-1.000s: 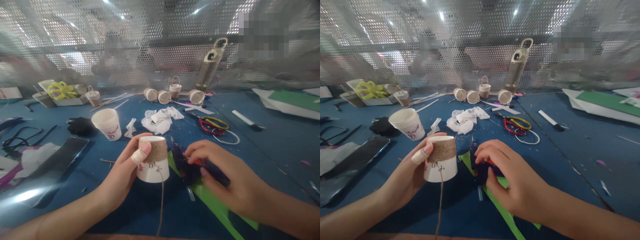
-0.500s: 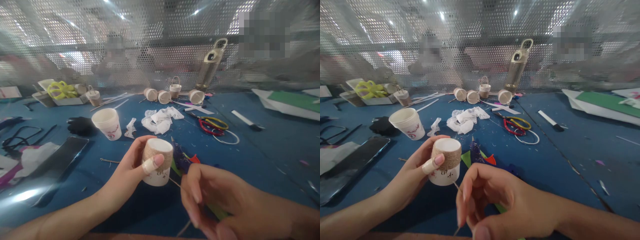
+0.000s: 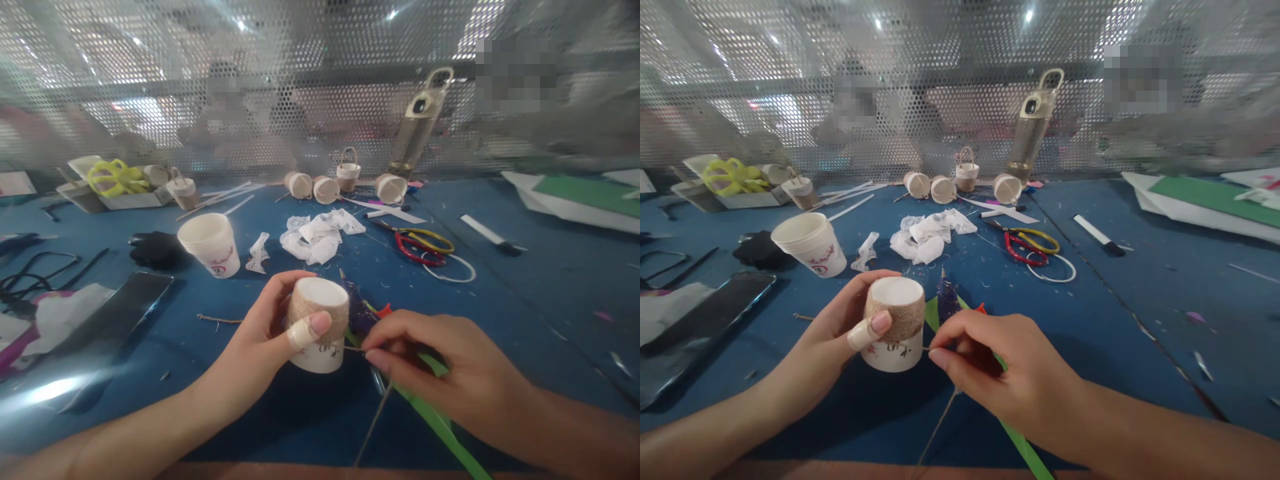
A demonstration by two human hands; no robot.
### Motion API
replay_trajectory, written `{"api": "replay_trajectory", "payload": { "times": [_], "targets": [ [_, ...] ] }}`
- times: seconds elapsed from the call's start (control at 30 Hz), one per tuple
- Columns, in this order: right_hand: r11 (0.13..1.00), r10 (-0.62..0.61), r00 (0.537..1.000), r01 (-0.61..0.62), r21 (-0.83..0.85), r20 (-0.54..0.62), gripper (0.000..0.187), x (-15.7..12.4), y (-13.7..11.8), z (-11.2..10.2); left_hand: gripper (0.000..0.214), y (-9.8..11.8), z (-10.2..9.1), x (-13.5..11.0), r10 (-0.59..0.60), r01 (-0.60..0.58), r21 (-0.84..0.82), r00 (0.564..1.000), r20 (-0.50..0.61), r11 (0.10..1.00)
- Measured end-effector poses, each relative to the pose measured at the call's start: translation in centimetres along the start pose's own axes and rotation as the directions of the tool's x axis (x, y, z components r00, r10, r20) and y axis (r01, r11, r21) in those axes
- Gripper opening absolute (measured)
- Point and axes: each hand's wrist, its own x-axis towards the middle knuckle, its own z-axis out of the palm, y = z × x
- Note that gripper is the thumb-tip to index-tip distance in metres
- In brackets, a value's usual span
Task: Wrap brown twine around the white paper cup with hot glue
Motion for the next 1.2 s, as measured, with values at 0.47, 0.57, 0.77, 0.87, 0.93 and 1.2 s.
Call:
{"api": "replay_trajectory", "payload": {
  "times": [0.47,0.57,0.77,0.87,0.93,1.2],
  "targets": [
    [0.999,0.038,0.999,-0.038,0.036,-0.006,0.019,0.12,-0.03,-0.11,0.044,-0.03,0.04,-0.05,-0.05,0.05,0.011,0.998,0.029,0.999],
    [0.999,0.035,0.999,-0.034,0.03,-0.007,0.019,0.13,0.09,-0.06,0.04,-0.05,0.01,-0.05,-0.061,0.06,0.004,0.997,0.048,0.998],
    [0.999,0.029,1.0,-0.029,0.02,0.008,0.02,-0.08,0.36,0.03,0.037,-0.07,-0.02,0.02,-0.08,0.08,0.005,0.994,0.077,0.997],
    [0.999,0.036,0.999,-0.036,0.023,0.011,0.021,-0.23,0.28,-0.04,0.038,-0.09,-0.01,0.04,-0.088,0.089,-0.013,0.992,0.094,0.996],
    [0.999,0.035,0.999,-0.036,0.025,0.017,0.021,-0.32,0.22,-0.05,0.037,-0.11,-0.02,0.02,-0.09,0.093,-0.023,0.99,0.109,0.995],
    [1.0,0.004,1.0,-0.004,0.015,0.006,0.019,-0.32,0.37,0.08,0.037,-0.17,0.01,-0.12,-0.086,0.094,-0.05,0.988,0.131,0.994]
  ]
}}
